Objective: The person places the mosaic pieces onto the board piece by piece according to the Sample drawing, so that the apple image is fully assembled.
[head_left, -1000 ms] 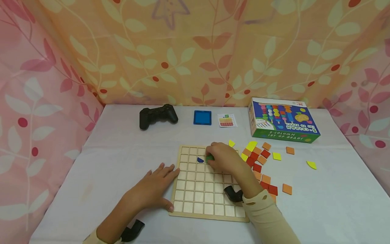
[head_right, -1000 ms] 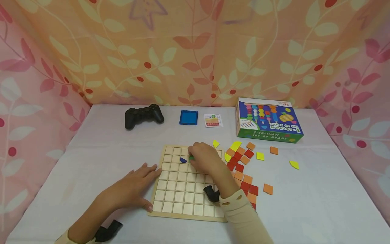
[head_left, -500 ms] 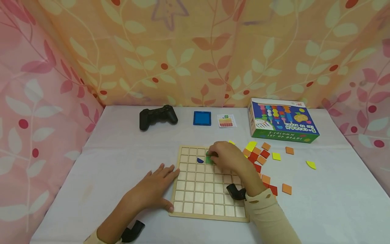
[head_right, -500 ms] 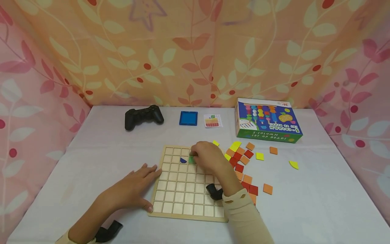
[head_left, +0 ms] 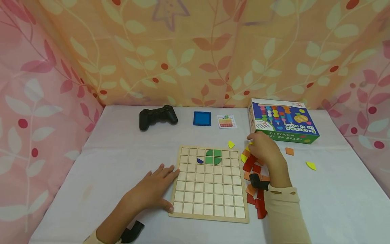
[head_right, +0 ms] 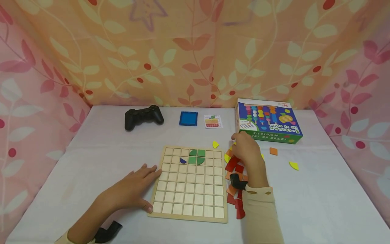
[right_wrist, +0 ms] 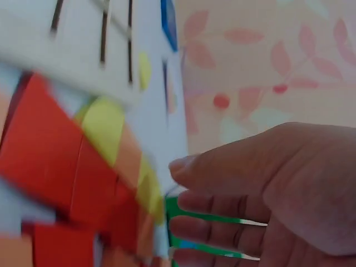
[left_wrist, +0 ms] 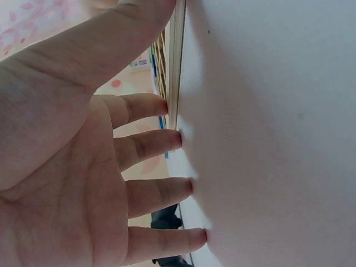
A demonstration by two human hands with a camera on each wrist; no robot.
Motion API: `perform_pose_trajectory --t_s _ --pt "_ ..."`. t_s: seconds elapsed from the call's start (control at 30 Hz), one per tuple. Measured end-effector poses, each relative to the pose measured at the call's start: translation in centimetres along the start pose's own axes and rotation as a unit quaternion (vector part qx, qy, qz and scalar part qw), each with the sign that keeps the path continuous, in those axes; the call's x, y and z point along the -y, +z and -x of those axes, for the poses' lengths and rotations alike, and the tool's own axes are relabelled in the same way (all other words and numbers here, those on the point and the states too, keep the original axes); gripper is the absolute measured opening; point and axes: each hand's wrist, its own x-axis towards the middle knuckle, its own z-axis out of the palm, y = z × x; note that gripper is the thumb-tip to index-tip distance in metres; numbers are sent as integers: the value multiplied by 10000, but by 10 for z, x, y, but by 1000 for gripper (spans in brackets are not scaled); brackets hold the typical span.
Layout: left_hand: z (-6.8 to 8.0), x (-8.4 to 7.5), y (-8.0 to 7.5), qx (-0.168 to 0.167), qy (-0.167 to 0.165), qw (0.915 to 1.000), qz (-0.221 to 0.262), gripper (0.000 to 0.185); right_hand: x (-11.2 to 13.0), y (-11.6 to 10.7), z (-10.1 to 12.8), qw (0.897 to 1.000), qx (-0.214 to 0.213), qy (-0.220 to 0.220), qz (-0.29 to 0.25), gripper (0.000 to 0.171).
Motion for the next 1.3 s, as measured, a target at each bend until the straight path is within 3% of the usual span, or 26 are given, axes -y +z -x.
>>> perform_pose_trajectory --t_s 0.13,0.4,0.57,0.9,1.3 --pt "0 -1 0 40 -41 10000 6 115 -5 5 -3 9998 -89 -181 -57 35" --pt "-2 -1 2 11 -68 10000 -47 115 11 29 -18 9933 -101 -1145 129 38" --pt "-2 0 2 -5 -49 10000 -85 116 15 36 -20 9925 -169 -1204 131 30" --pt "0 -1 1 21 -42 10000 -29 116 14 36 -21 9965 -196 -749 -299 14" --pt "1 -2 0 22 -63 10000 -10 116 34 31 -16 9893 -519 -1071 -848 6"
